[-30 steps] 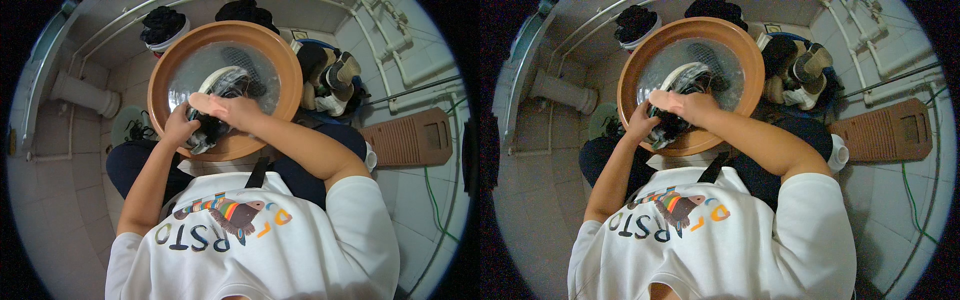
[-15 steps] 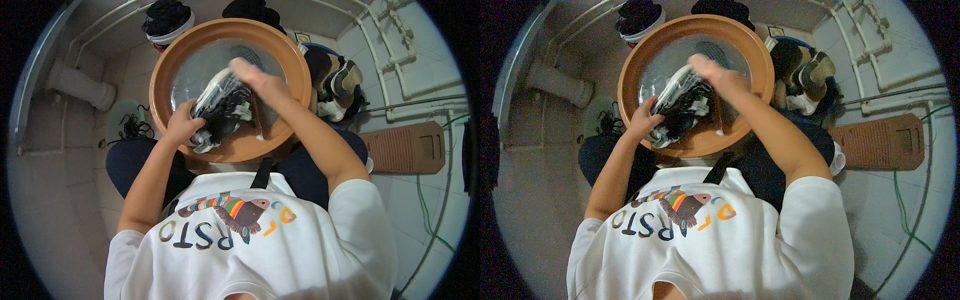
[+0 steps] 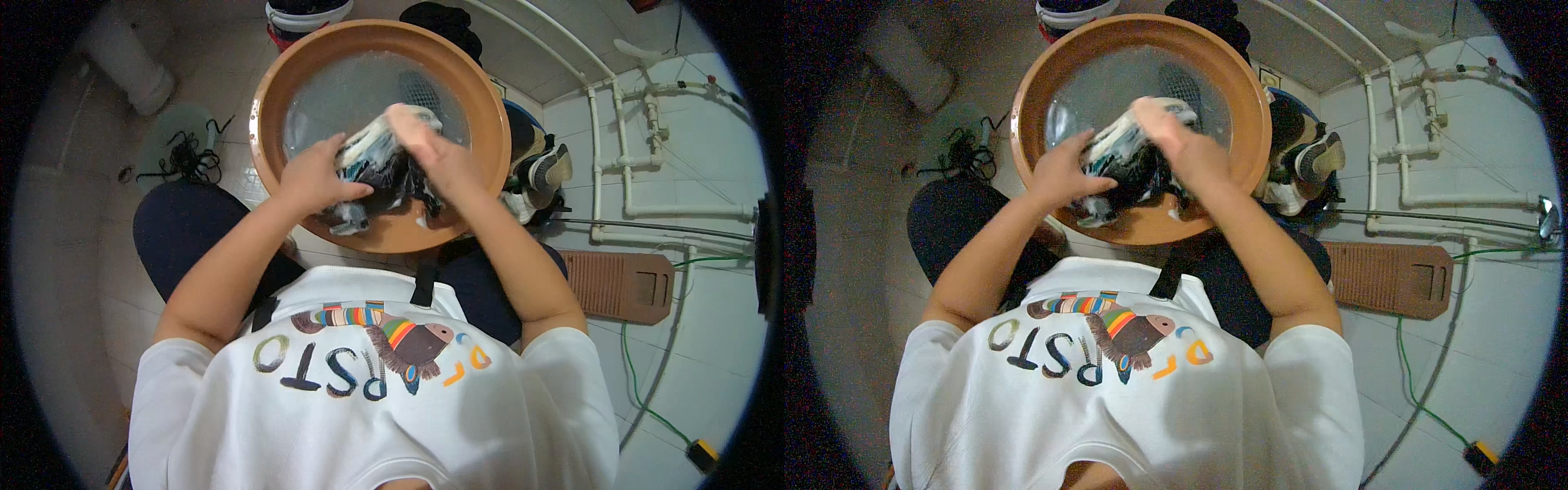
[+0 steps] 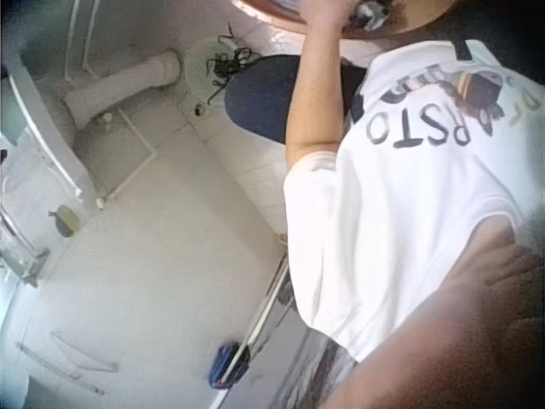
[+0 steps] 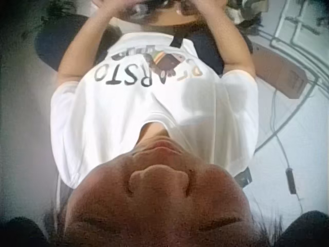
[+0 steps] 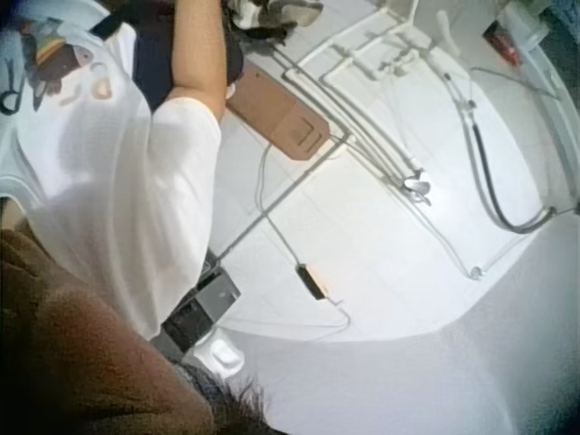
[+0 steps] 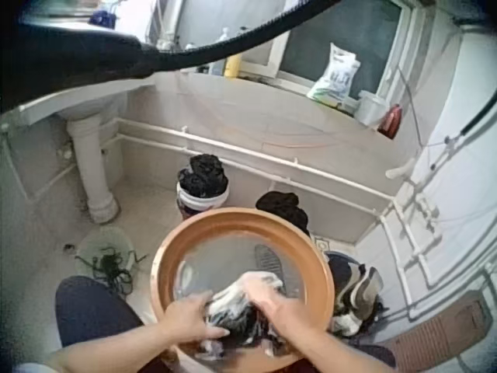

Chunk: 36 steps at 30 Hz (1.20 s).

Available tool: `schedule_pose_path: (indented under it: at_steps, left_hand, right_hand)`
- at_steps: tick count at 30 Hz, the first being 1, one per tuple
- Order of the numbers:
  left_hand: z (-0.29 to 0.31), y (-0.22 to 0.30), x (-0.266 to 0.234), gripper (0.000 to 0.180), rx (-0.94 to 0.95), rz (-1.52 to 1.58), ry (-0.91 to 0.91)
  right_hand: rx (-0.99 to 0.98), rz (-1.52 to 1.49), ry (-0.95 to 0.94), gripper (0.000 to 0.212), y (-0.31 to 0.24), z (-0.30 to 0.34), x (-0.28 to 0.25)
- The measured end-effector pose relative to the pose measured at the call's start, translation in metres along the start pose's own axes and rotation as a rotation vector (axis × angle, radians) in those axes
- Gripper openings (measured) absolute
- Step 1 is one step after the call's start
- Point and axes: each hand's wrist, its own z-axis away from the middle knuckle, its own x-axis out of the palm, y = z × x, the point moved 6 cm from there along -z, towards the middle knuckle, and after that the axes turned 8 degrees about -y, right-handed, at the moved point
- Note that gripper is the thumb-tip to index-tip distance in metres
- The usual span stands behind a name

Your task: The person scrubs a dark-colored sneaker with a pink brush in a basin of soapy water. They repeatedly scrub the upper, sole, and interior of the shoe, occasionally dipping it into the water to rinse or re-wet the surface.

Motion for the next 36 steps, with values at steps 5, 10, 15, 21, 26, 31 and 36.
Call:
schedule_pose_path:
  at_steps: [5,10,15,21,26,31,36]
  left_hand:
    - [0.007,0.000,-0.001,0.105,-0.032,0.097,-0.029]
    - [0.009,-0.006,0.007,0.108,-0.030,0.138,-0.024]
    - [0.014,-0.015,0.007,0.108,-0.021,0.230,-0.026]
    - [0.012,-0.021,0.011,0.111,-0.039,0.283,-0.032]
    - [0.015,-0.021,0.008,0.113,-0.033,0.325,-0.057]
    - [0.008,-0.038,0.021,0.112,-0.001,0.443,-0.001]
    - [0.006,-0.043,0.024,0.105,0.036,0.550,-0.011]
  right_hand:
    - [-0.076,0.081,-0.107,0.051,0.005,-0.001,-0.002]
    - [-0.129,0.306,-0.079,0.050,-0.027,0.003,-0.011]
    - [-0.171,0.282,-0.178,0.047,-0.040,0.006,-0.010]
    - [-0.409,0.583,-0.063,0.045,-0.060,0.004,0.003]
    - [-0.382,0.582,-0.025,0.046,-0.022,-0.015,-0.033]
    - [-0.581,0.629,-0.053,0.045,-0.064,-0.002,-0.005]
    - [-0.630,0.442,-0.106,0.042,-0.040,-0.018,-0.010]
